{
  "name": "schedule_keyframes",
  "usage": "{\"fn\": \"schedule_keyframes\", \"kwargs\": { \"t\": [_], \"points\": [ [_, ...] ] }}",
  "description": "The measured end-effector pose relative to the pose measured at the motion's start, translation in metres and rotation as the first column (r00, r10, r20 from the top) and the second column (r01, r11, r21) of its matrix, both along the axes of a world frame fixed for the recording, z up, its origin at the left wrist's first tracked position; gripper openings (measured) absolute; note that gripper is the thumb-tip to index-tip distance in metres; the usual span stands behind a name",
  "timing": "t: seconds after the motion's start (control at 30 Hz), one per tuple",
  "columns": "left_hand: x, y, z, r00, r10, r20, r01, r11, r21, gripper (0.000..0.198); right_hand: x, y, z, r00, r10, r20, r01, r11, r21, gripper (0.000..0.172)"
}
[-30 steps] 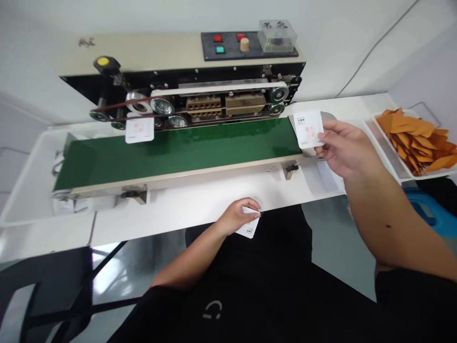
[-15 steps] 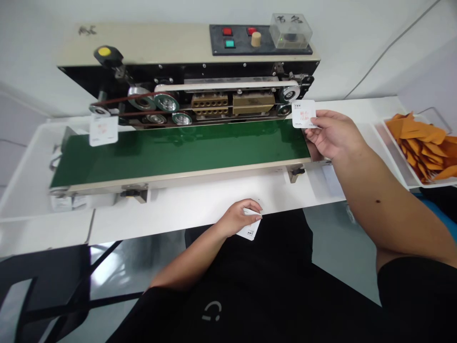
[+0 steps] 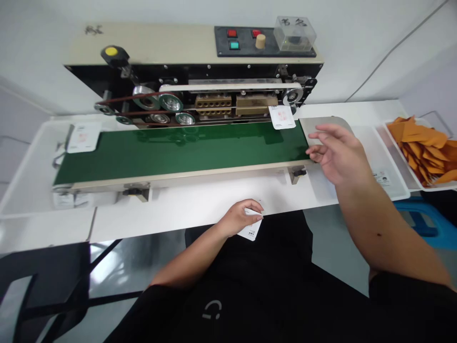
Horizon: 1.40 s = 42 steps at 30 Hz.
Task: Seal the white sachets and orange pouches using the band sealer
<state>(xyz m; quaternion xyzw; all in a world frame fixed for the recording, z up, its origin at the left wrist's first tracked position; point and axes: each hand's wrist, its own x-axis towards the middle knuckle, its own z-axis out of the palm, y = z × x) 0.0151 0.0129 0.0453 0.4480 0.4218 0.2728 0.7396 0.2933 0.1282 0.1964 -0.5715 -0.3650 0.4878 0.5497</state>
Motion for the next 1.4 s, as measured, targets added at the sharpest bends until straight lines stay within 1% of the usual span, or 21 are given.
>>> {"fn": "schedule_keyframes", "kwargs": {
  "t": [0.1,0.17,0.23,0.3,0.37,0.43,0.47,0.53,0.63,0.7,0.73,0.8,0.83,0.87,0.93,1.03,1.1,1.17,1.23,1.33,1.4],
  "points": [
    [0.004,0.000,0.005,0.998,0.063,0.015,-0.062,0.997,-0.042,0.044,-0.010,-0.051,-0.010,1.000,0.010,0.017,-0.012,0.996,0.084,0.023],
    [0.008,0.000,0.009,0.994,0.106,0.019,-0.104,0.990,-0.097,0.046,-0.017,-0.084,-0.024,0.998,0.046,0.042,-0.050,0.995,0.082,0.018],
    [0.013,0.000,0.012,0.988,0.150,0.028,-0.144,0.978,-0.151,0.048,-0.024,-0.111,-0.043,0.992,0.118,0.034,-0.118,0.993,0.020,0.016],
    [0.019,0.001,0.015,0.972,0.230,0.050,-0.219,0.963,-0.159,0.049,-0.032,-0.132,-0.065,0.983,0.180,-0.029,-0.182,0.981,-0.068,0.018],
    [0.025,0.001,0.018,0.942,0.325,0.086,-0.313,0.942,-0.123,0.050,-0.041,-0.144,-0.087,0.967,0.216,-0.134,-0.237,0.957,-0.166,0.026],
    [0.030,0.000,0.021,0.912,0.391,0.127,-0.383,0.920,-0.082,0.050,-0.051,-0.151,-0.105,0.928,0.251,-0.275,-0.323,0.911,-0.256,0.035],
    [0.032,-0.001,0.023,0.904,0.404,0.143,-0.398,0.915,-0.069,0.050,-0.056,-0.152,-0.113,0.892,0.277,-0.356,-0.387,0.875,-0.290,0.040],
    [0.035,-0.004,0.025,0.906,0.391,0.162,-0.386,0.920,-0.064,0.052,-0.065,-0.154,-0.124,0.785,0.337,-0.520,-0.540,0.783,-0.308,0.047],
    [0.037,-0.008,0.026,0.923,0.318,0.219,-0.324,0.946,-0.008,0.052,-0.071,-0.154,-0.131,0.574,0.403,-0.713,-0.723,0.659,-0.209,0.051],
    [0.035,-0.008,0.026,0.913,0.258,0.315,-0.309,0.943,0.123,0.048,-0.069,-0.153,-0.133,0.452,0.403,-0.796,-0.776,0.617,-0.129,0.047],
    [0.033,-0.007,0.025,0.905,0.223,0.363,-0.311,0.928,0.207,0.044,-0.066,-0.152,-0.133,0.410,0.401,-0.819,-0.791,0.604,-0.100,0.045],
    [0.029,-0.003,0.024,0.898,0.144,0.416,-0.307,0.882,0.357,0.036,-0.059,-0.149,-0.131,0.371,0.428,-0.824,-0.807,0.588,-0.058,0.045],
    [0.026,-0.001,0.023,0.902,0.114,0.417,-0.299,0.861,0.412,0.032,-0.056,-0.147,-0.129,0.380,0.455,-0.806,-0.806,0.590,-0.047,0.047],
    [0.023,0.001,0.022,0.908,0.097,0.407,-0.293,0.843,0.451,0.030,-0.052,-0.145,-0.127,0.413,0.480,-0.774,-0.794,0.607,-0.047,0.048],
    [0.017,0.004,0.019,0.917,0.105,0.384,-0.296,0.825,0.481,0.033,-0.045,-0.140,-0.119,0.534,0.495,-0.686,-0.732,0.676,-0.082,0.048],
    [0.009,0.006,0.013,0.917,0.177,0.359,-0.333,0.833,0.441,0.039,-0.036,-0.132,-0.102,0.725,0.430,-0.538,-0.590,0.790,-0.163,0.043],
    [0.006,0.005,0.011,0.915,0.213,0.343,-0.349,0.845,0.405,0.038,-0.033,-0.126,-0.091,0.801,0.395,-0.450,-0.516,0.836,-0.185,0.042],
    [0.005,0.003,0.011,0.916,0.216,0.339,-0.343,0.859,0.380,0.039,-0.032,-0.121,-0.083,0.851,0.368,-0.375,-0.459,0.869,-0.186,0.043],
    [0.005,0.000,0.013,0.924,0.184,0.335,-0.304,0.885,0.352,0.043,-0.034,-0.119,-0.080,0.884,0.346,-0.314,-0.414,0.893,-0.179,0.042],
    [0.009,-0.003,0.016,0.943,0.142,0.301,-0.236,0.922,0.306,0.051,-0.042,-0.121,-0.083,0.908,0.344,-0.239,-0.385,0.910,-0.155,0.040],
    [0.012,-0.004,0.019,0.957,0.165,0.239,-0.237,0.921,0.311,0.050,-0.049,-0.123,-0.087,0.920,0.352,-0.173,-0.376,0.918,-0.128,0.035]
  ]
}}
